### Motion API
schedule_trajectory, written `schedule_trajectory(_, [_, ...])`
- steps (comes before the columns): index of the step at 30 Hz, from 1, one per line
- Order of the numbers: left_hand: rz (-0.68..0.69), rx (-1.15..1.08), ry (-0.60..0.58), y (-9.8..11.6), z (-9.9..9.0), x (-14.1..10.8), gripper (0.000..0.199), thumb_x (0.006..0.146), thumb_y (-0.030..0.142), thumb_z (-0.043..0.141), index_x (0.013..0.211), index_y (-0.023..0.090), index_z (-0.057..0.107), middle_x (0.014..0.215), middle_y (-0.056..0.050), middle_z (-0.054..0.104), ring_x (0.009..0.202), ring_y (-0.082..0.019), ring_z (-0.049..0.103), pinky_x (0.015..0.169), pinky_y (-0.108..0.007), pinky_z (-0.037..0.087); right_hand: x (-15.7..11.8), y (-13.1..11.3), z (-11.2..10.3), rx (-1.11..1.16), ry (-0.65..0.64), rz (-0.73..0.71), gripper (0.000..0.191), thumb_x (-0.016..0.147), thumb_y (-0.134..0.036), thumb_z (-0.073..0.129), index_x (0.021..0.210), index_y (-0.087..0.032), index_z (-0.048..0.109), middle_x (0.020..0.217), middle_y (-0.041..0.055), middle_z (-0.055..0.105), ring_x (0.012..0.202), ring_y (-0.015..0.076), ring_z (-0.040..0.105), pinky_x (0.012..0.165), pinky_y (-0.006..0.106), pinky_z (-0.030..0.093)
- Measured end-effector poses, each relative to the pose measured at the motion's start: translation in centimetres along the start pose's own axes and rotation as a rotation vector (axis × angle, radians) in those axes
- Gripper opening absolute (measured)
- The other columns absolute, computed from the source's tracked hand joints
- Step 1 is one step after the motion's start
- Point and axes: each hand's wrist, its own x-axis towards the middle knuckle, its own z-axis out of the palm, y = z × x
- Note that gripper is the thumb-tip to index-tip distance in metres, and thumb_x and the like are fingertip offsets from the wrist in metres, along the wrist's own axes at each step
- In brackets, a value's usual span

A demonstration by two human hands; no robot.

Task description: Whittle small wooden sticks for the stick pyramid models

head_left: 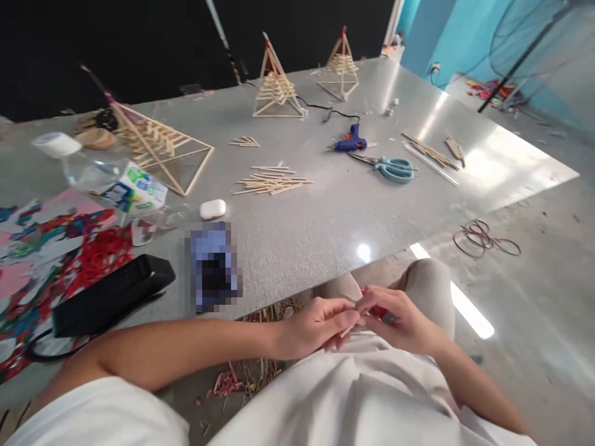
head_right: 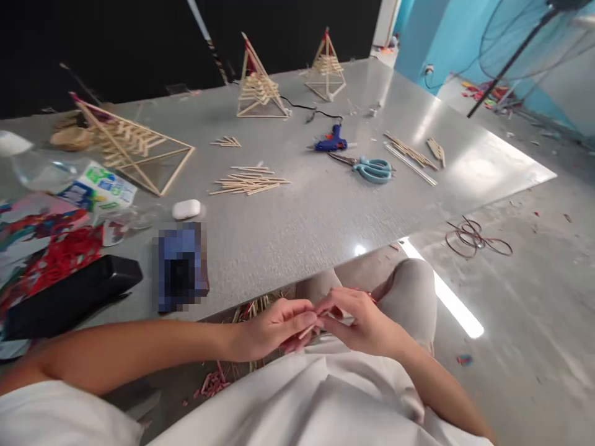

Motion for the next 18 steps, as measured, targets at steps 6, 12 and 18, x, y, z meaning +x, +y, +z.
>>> schedule_trajectory(6, [-0.088, -0.049, 0.044, 0.6, -0.2, 0.0, 0.055, 0.097, 0.071, 0.064, 0.094, 0.016, 0.060, 0.066, 0.003, 0.060, 0.050, -0.007, 0.046, 0.044, -0.020, 0.031, -0.5, 2.1, 3.0, 0.391, 0.245, 0.148, 0.018, 0.100, -0.037, 0.075, 0.099, -0.020, 0.068, 0.077, -0.0002, 0.073, 0.066, 0.0115, 0.066, 0.062, 0.023, 0.053])
schedule_trajectory(12, [-0.117, -0.054, 0.021, 1.2, -0.2, -0.1, 0.052, 0.096, 0.066, 0.068, 0.096, 0.014, 0.064, 0.062, 0.003, 0.061, 0.045, -0.006, 0.041, 0.042, -0.020, 0.027, -0.2, 2.2, 2.8, 0.466, 0.271, 0.197, 0.014, 0.099, -0.032, 0.077, 0.104, -0.021, 0.071, 0.077, -0.0015, 0.074, 0.068, 0.0104, 0.067, 0.066, 0.023, 0.053])
schedule_trajectory(18, [-0.053, -0.042, 0.105, 0.9, 0.0, 0.1, 0.053, 0.098, 0.067, 0.065, 0.097, 0.014, 0.067, 0.058, 0.008, 0.047, 0.047, -0.005, 0.032, 0.043, -0.020, 0.024, -0.1, 2.5, 4.1, 0.639, 0.302, 0.200, 0.020, 0.103, -0.039, 0.069, 0.107, -0.020, 0.076, 0.077, -0.0001, 0.072, 0.060, 0.0106, 0.065, 0.060, 0.024, 0.056])
